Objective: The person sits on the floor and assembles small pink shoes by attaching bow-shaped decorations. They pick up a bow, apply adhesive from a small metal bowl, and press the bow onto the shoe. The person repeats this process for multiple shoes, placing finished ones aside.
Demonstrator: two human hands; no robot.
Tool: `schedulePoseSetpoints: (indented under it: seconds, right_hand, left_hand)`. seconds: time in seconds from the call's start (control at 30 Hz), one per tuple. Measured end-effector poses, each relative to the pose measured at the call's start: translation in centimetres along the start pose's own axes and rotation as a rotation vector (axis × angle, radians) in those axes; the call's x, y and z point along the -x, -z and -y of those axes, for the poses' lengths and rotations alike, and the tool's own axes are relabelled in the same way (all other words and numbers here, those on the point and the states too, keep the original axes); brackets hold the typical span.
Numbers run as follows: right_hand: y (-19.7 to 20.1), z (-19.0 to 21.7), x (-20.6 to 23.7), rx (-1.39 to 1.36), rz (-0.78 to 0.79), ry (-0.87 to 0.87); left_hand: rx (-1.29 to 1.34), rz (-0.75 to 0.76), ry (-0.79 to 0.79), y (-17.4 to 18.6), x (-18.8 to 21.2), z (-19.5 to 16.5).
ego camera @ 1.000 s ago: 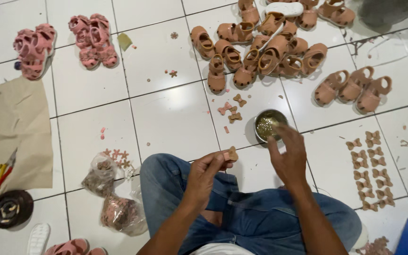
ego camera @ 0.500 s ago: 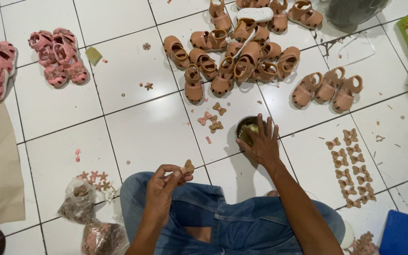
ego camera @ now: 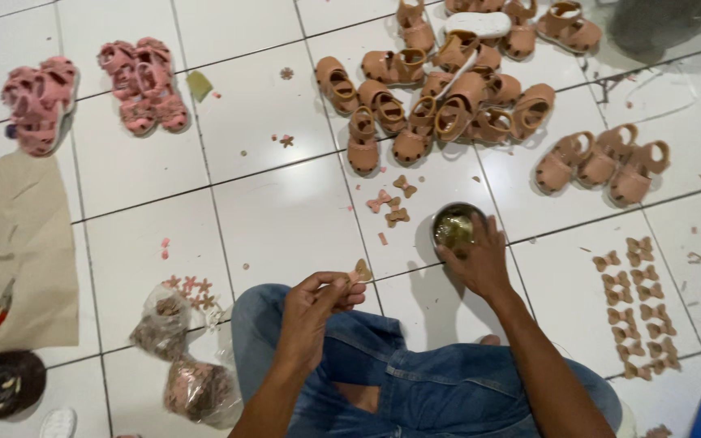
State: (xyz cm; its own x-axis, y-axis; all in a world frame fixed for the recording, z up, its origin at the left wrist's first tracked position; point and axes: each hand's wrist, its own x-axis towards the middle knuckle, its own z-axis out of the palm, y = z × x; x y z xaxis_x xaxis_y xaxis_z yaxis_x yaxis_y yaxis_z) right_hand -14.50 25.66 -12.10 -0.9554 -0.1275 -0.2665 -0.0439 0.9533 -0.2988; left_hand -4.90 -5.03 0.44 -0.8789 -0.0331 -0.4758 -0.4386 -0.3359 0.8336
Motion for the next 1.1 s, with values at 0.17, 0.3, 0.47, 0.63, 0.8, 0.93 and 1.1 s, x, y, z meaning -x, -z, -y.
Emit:
schedulePoseSetpoints:
  seconds: [0.17,0.3,0.47,0.63,0.8,0.93,1.1]
  right_hand:
    - [2.4,3.3,4.5,-0.565,-0.104,-0.005]
    - [4.8,8.7,12.2,-0.348,-0.488,0.426]
    - [7.8,13.3,14.3,0.015,-0.640,0.618]
    - [8.8,14.4,14.2,0.122,-0.649,0.639]
    - [7.6,13.8,14.4,0.206,-0.687,0.665]
    - [5.7,12.3,14.6,0.233,-0.610,0.693]
    - [3.4,7.3,10.7,0.007,-0.516,0.484]
  left_hand:
    - [0.046,0.044,-0.006,-0.7,0.4,-0.2]
    - [0.017,0.067,-0.127,-1.7,1.1,0.6]
    - [-0.067,0.089,-0.229,-2.8,2.3,0.2]
    - [-0.176,0.141,-0.312,-3.2,4.1,-1.2]
    - [-0.096,0.150,-0.302,-3.2,4.3,-0.8]
    - [0.052,0.139,-0.190,-3.0,3.7,-0.1]
    - [0.042,0.077,-0.093,-2.3,3.0,0.2]
